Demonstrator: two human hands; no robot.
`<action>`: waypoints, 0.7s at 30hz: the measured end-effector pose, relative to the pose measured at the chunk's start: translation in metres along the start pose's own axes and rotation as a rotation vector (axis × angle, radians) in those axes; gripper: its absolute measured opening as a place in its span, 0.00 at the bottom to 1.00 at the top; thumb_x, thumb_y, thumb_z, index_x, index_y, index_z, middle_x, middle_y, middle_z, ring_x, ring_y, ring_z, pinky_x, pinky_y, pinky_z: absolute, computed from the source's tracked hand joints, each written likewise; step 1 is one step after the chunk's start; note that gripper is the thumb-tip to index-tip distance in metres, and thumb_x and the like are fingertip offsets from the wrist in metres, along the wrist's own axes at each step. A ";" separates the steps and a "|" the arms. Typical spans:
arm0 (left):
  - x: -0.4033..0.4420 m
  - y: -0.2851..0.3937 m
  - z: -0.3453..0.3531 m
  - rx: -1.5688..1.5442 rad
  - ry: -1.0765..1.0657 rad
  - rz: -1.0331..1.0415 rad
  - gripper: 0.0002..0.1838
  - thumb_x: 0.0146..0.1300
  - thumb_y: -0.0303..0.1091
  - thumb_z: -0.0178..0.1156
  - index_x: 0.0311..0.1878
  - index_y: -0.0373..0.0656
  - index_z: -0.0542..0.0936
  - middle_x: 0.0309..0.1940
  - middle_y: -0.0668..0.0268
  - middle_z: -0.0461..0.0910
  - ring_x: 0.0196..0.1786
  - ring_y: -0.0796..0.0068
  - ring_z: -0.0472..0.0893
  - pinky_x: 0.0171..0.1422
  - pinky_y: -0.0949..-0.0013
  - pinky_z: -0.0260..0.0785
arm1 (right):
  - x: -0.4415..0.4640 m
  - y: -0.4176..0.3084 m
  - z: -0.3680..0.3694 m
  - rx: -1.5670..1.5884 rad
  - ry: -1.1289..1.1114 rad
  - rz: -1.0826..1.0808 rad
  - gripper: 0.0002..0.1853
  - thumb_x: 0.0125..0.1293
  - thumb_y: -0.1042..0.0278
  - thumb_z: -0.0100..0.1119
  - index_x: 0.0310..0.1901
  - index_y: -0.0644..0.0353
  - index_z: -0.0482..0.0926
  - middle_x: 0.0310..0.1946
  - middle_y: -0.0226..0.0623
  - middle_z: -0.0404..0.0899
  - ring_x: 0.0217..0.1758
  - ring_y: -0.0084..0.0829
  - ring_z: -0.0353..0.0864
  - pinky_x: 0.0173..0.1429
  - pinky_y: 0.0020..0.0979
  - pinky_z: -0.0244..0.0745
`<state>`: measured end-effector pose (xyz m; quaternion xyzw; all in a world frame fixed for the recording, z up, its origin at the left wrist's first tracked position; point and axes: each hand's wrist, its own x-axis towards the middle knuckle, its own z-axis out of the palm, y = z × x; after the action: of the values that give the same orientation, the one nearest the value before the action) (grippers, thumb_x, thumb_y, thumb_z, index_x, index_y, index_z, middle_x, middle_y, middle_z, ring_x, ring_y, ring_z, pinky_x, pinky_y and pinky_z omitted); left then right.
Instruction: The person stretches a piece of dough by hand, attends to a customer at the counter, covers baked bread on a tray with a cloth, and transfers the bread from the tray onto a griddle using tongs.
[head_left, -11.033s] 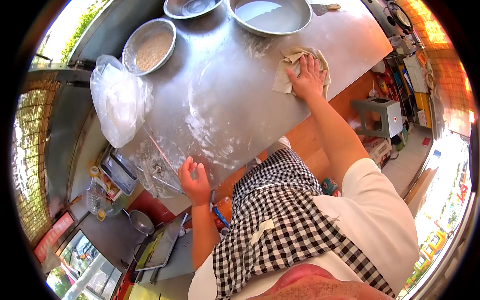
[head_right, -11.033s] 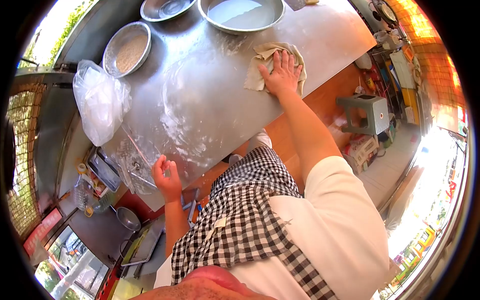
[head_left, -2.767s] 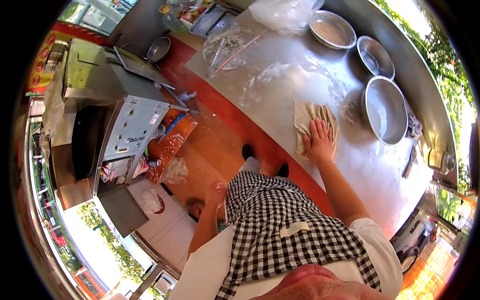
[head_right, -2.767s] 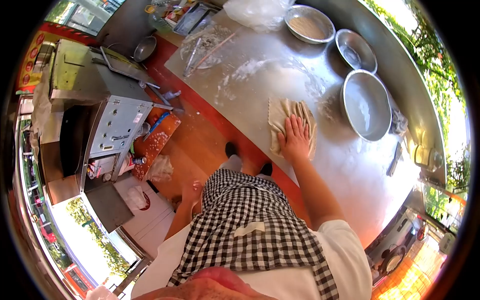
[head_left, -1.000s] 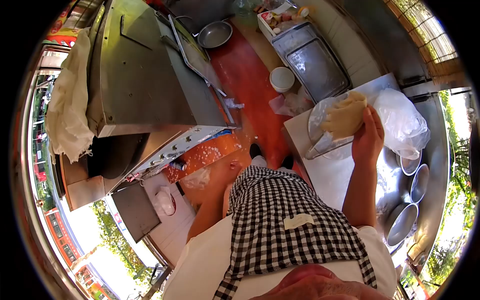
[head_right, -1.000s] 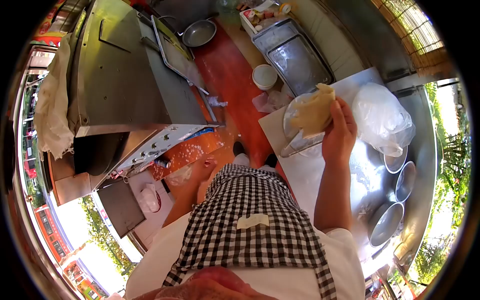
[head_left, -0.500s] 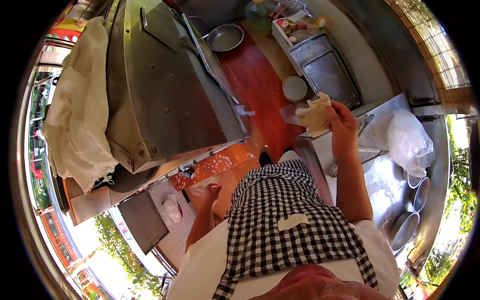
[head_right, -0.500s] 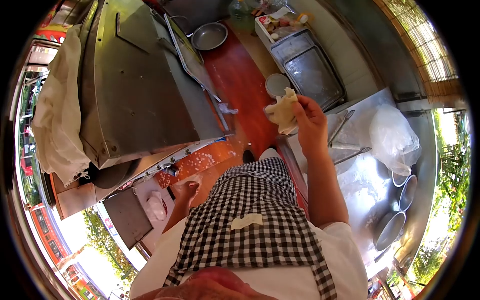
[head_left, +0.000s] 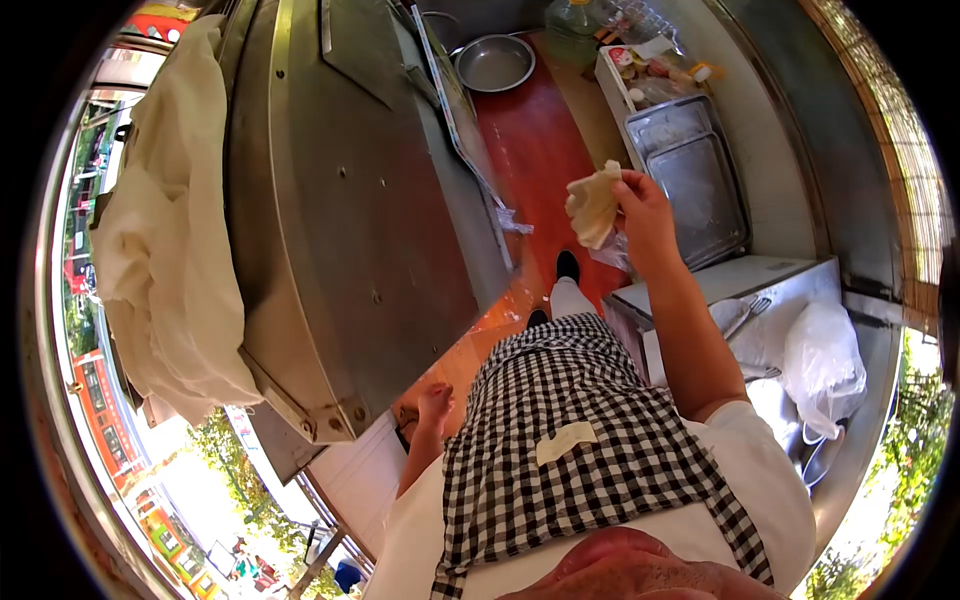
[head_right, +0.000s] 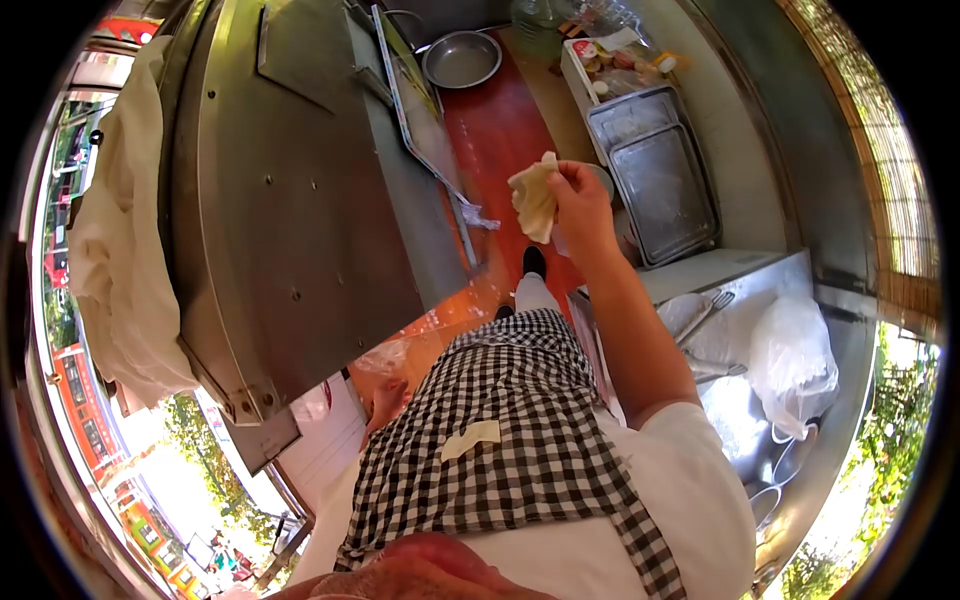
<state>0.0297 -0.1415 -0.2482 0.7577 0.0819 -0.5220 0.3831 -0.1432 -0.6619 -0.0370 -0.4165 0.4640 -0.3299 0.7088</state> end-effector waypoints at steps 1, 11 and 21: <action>-0.003 0.004 0.005 -0.039 0.021 0.012 0.10 0.67 0.32 0.61 0.46 0.34 0.80 0.25 0.68 0.76 0.23 0.78 0.75 0.25 0.73 0.66 | 0.025 0.008 0.001 -0.059 0.028 -0.037 0.12 0.71 0.68 0.58 0.52 0.65 0.77 0.44 0.35 0.82 0.43 0.22 0.81 0.45 0.25 0.78; -0.050 0.034 0.061 0.031 0.232 0.089 0.10 0.67 0.35 0.62 0.43 0.38 0.80 0.27 0.68 0.79 0.25 0.81 0.77 0.26 0.74 0.65 | 0.197 0.213 -0.168 -0.613 0.175 0.079 0.16 0.65 0.64 0.63 0.52 0.61 0.78 0.37 0.33 0.81 0.32 0.23 0.78 0.31 0.27 0.73; -0.044 -0.005 0.069 -0.207 0.232 0.061 0.09 0.67 0.34 0.61 0.41 0.36 0.80 0.24 0.70 0.75 0.24 0.81 0.75 0.26 0.74 0.65 | 0.156 0.210 -0.148 -0.765 0.051 0.247 0.11 0.63 0.64 0.63 0.43 0.60 0.82 0.27 0.30 0.80 0.26 0.21 0.78 0.28 0.25 0.73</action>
<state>-0.0421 -0.1717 -0.2244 0.7715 0.1558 -0.4079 0.4628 -0.2096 -0.7458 -0.3180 -0.5830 0.6173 -0.0562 0.5252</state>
